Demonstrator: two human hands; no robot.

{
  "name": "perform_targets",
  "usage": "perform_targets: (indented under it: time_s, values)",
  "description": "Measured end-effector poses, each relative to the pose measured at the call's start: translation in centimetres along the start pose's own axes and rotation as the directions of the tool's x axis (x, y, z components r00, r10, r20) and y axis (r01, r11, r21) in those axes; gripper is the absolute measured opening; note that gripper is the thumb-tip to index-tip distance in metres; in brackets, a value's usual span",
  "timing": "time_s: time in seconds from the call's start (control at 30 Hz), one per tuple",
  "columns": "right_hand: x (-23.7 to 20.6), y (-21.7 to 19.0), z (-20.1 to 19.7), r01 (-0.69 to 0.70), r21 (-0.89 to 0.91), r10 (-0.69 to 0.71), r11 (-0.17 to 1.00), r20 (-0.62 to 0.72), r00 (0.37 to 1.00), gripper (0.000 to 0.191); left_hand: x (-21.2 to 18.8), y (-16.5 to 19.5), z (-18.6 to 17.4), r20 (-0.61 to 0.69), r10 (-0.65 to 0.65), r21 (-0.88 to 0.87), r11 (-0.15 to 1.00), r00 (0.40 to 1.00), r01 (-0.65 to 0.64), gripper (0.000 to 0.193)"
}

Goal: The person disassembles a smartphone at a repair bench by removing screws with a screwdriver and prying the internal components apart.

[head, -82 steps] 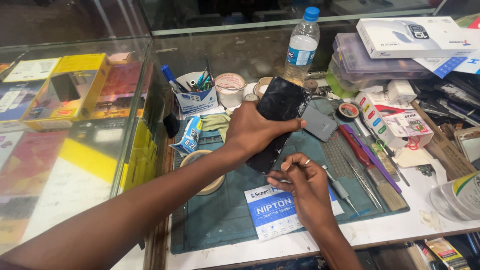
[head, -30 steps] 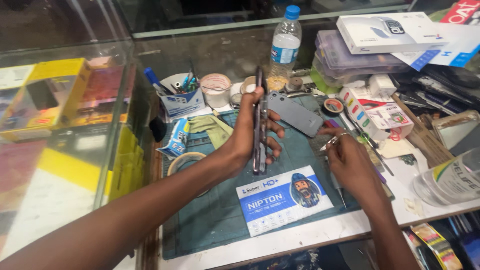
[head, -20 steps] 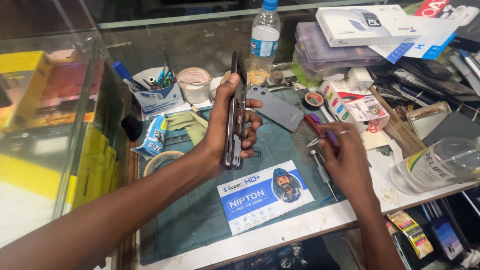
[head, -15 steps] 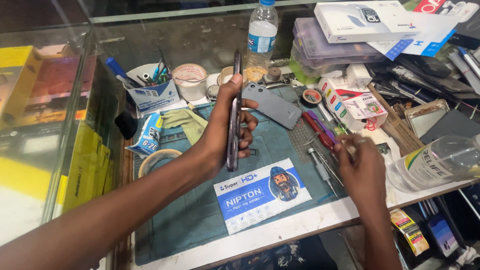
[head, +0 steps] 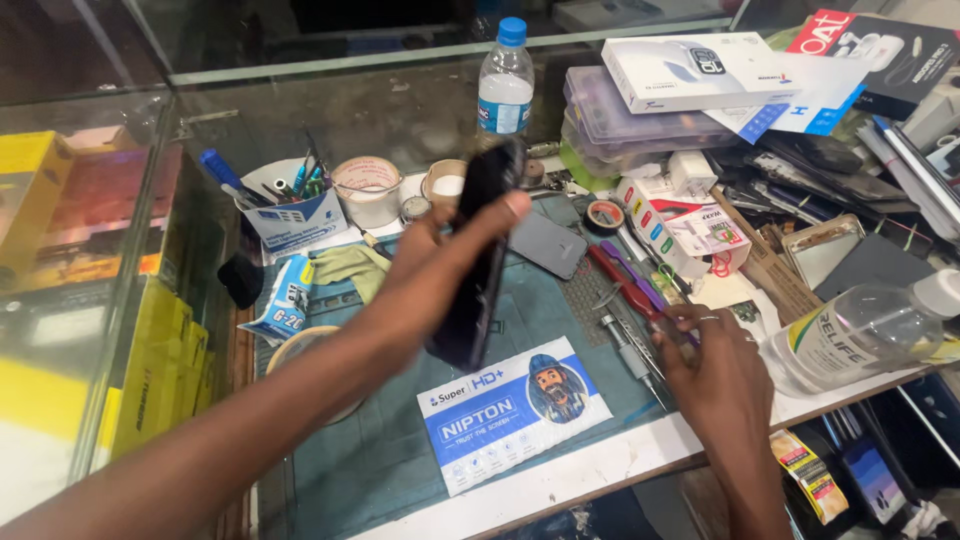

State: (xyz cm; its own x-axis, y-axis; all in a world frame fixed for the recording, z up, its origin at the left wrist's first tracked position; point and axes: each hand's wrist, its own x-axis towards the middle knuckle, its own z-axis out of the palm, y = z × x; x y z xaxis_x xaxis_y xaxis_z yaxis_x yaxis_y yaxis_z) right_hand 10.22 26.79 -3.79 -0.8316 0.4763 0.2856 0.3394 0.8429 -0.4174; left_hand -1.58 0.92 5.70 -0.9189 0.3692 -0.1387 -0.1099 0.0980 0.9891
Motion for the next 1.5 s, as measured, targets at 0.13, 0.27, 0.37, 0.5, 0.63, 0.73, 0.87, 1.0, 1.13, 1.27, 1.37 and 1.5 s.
perform_targets:
  time_s: [0.13,0.27,0.37,0.5,0.63,0.73,0.87,1.0,1.13,1.27,1.37,1.5]
  values:
    - [0.0,0.7,0.5,-0.056,0.034,0.058,0.998,-0.037,0.998,0.02,1.5,1.9,-3.3,-0.168,0.181,0.025,0.983,0.969,-0.18,0.071]
    - [0.5,1.6,0.8,-0.049,-0.07,0.042,0.996,-0.103,0.994,0.016,2.5,2.8,-6.1,-0.294,0.266,0.017,0.962,0.918,-0.274,0.067]
    - [1.5,2.5,0.5,0.09,-0.037,-0.093,0.995,-0.094,0.991,0.015,3.0,2.9,-7.0,-0.318,0.298,0.025,0.952,0.9,-0.306,0.068]
    - [3.2,4.0,1.0,0.249,0.027,-0.247,0.968,-0.069,0.967,0.014,2.9,2.4,-6.2,-0.292,0.266,0.036,0.963,0.919,-0.267,0.069]
    - [4.3,5.5,3.1,0.025,-0.064,-0.03,0.998,-0.088,0.996,0.017,1.9,2.6,-5.0,-0.24,0.2,0.038,0.98,0.95,-0.196,0.07]
    - [4.3,6.4,4.3,0.081,-0.057,-0.09,0.995,-0.173,0.981,0.015,1.0,3.3,-3.9,-0.174,0.182,0.014,0.983,0.968,-0.182,0.071]
    - [4.9,6.0,4.0,-0.037,-0.108,0.032,0.993,-0.052,0.998,0.022,-0.4,3.6,-1.9,-0.077,0.138,0.025,0.99,0.987,-0.137,0.069]
    - [5.5,4.8,2.3,-0.185,-0.148,0.202,0.972,0.107,0.974,0.023,-1.5,2.7,-0.1,0.03,0.148,-0.02,0.989,0.989,-0.148,0.07]
    - [5.0,4.4,1.8,-0.206,-0.054,0.209,0.977,0.056,0.976,0.027,-1.8,1.8,0.4,0.084,0.148,-0.094,0.986,0.985,-0.14,0.071]
    - [3.9,5.1,2.3,-0.03,0.223,0.056,0.974,-0.108,0.993,0.027,-1.1,1.9,-0.2,0.026,0.171,-0.199,0.966,0.985,-0.162,0.068]
    - [2.7,4.8,3.0,-0.171,0.792,0.114,0.586,0.129,0.985,0.026,-0.7,2.5,-1.3,-0.021,0.237,-0.275,0.933,0.971,-0.234,0.063]
    - [0.1,2.7,3.6,-0.417,0.872,-0.166,-0.257,0.385,0.908,0.027,-1.2,4.3,-2.2,-0.055,0.347,-0.239,0.906,0.936,-0.35,0.058]
